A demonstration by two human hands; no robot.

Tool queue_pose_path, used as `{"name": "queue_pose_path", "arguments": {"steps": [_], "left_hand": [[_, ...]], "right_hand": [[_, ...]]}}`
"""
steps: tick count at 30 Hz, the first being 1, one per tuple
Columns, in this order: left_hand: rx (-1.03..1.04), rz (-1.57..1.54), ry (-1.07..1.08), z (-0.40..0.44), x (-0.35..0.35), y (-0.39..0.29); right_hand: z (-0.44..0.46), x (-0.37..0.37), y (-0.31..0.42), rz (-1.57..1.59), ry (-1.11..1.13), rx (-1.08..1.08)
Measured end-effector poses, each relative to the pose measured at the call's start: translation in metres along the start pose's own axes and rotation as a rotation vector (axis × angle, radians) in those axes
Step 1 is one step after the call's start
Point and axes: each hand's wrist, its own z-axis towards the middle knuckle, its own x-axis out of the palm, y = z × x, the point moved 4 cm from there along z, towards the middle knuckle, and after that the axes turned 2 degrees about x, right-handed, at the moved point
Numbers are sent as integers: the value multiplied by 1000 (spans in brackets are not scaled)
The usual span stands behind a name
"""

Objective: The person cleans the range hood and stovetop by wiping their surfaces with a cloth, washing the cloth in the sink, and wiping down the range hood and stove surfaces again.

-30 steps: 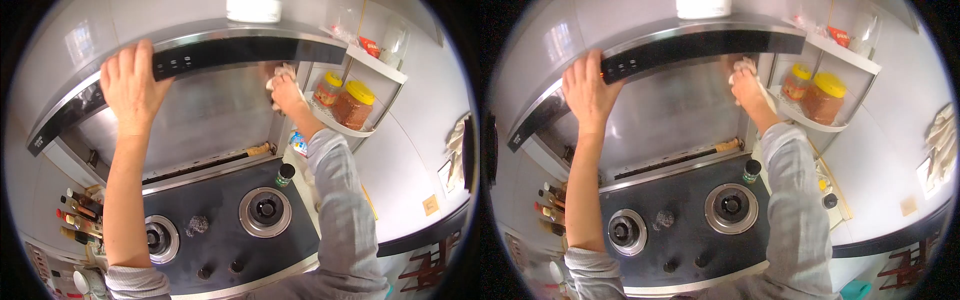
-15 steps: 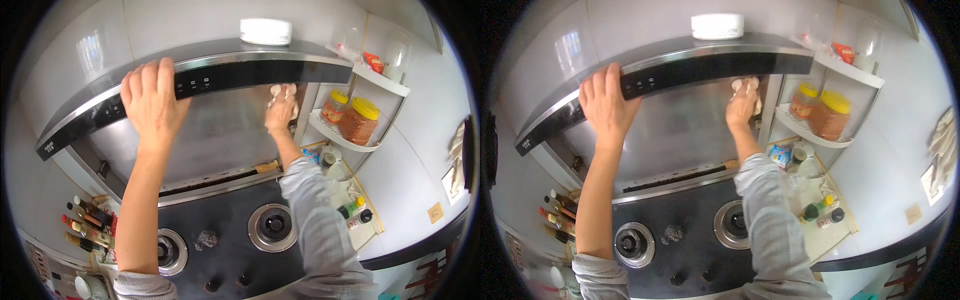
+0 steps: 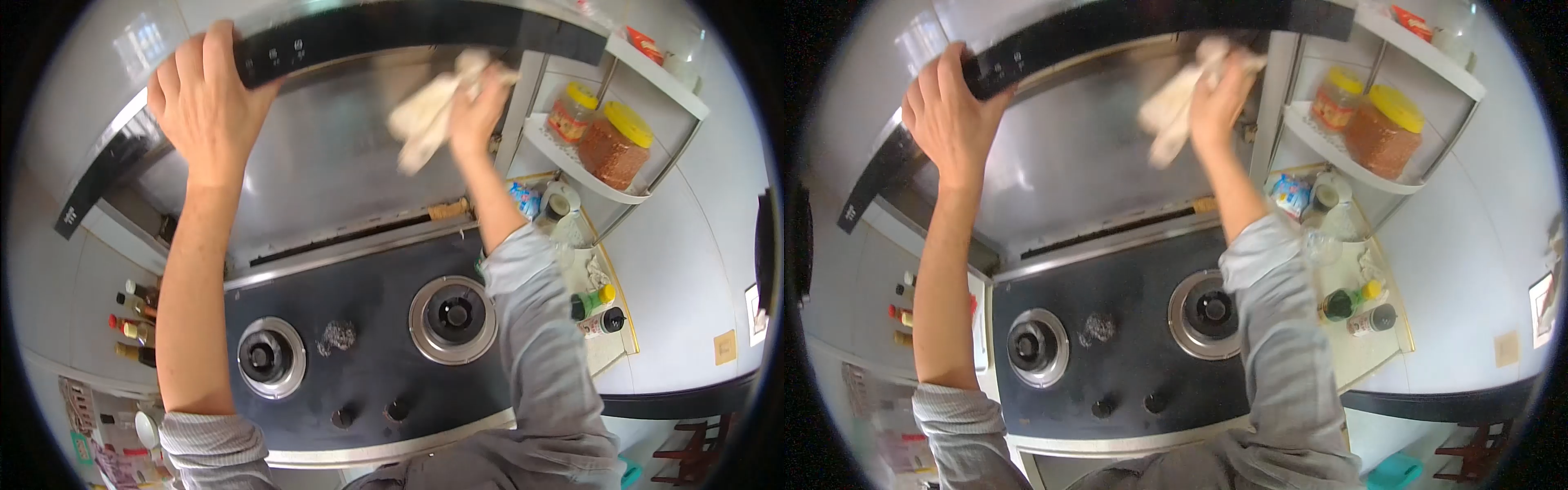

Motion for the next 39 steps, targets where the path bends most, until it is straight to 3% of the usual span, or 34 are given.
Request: {"name": "queue_pose_path", "arguments": {"steps": [2, 5, 8, 10, 11, 13, 14, 15, 16, 19, 21, 24, 26, 30, 33, 36, 37, 39], "left_hand": [[10, 26, 18, -1, 2, 0], [8, 11, 82, 1, -12, -7], [-24, -423, 36, -8, 29, 25], [7, -52, 37, -8, -10, -6], [40, -160, -148, -14, -9, -12], [87, -310, -213, -57, -7, -32], [132, -382, -143, -84, -13, -62], [73, -470, 200, -118, -6, -89], [152, -610, 221, -162, 4, -116], [101, -913, 657, -281, 38, -208], [95, -930, 799, -316, 45, -257], [168, -872, 827, -337, 62, -312], [210, -791, 1039, -342, 75, -336], [283, -749, 1203, -359, 102, -352], [167, -717, 1190, -362, 98, -349], [-21, -679, 1283, -377, 97, -337], [-56, -647, 1311, -378, 92, -329], [-322, -702, 1383, -387, 81, -303]], "right_hand": [[40, 0, 1, -32, 26, -202], [32, -4, -24, -36, 362, -110], [-21, -33, -16, -28, 661, -55], [-40, -44, -29, -1, 684, -6], [-46, -50, -37, 11, 687, 21], [-45, -62, -43, 7, 630, -7], [-43, -68, -44, 7, 605, -23], [-40, -75, -43, 0, 600, -15], [-34, -83, -39, -7, 597, -9], [-19, -104, -35, 21, 538, -55], [-11, -120, -28, 36, 482, 9], [-14, -152, -25, 25, 340, 105], [-23, -175, -29, 12, 252, 172], [-33, -192, -37, -32, 280, 87], [-37, -178, -39, -43, 356, -15], [-64, -139, -37, 5, 445, -42], [-80, -124, -37, 60, 540, -77], [-131, -94, -57, -120, 796, -109]]}}
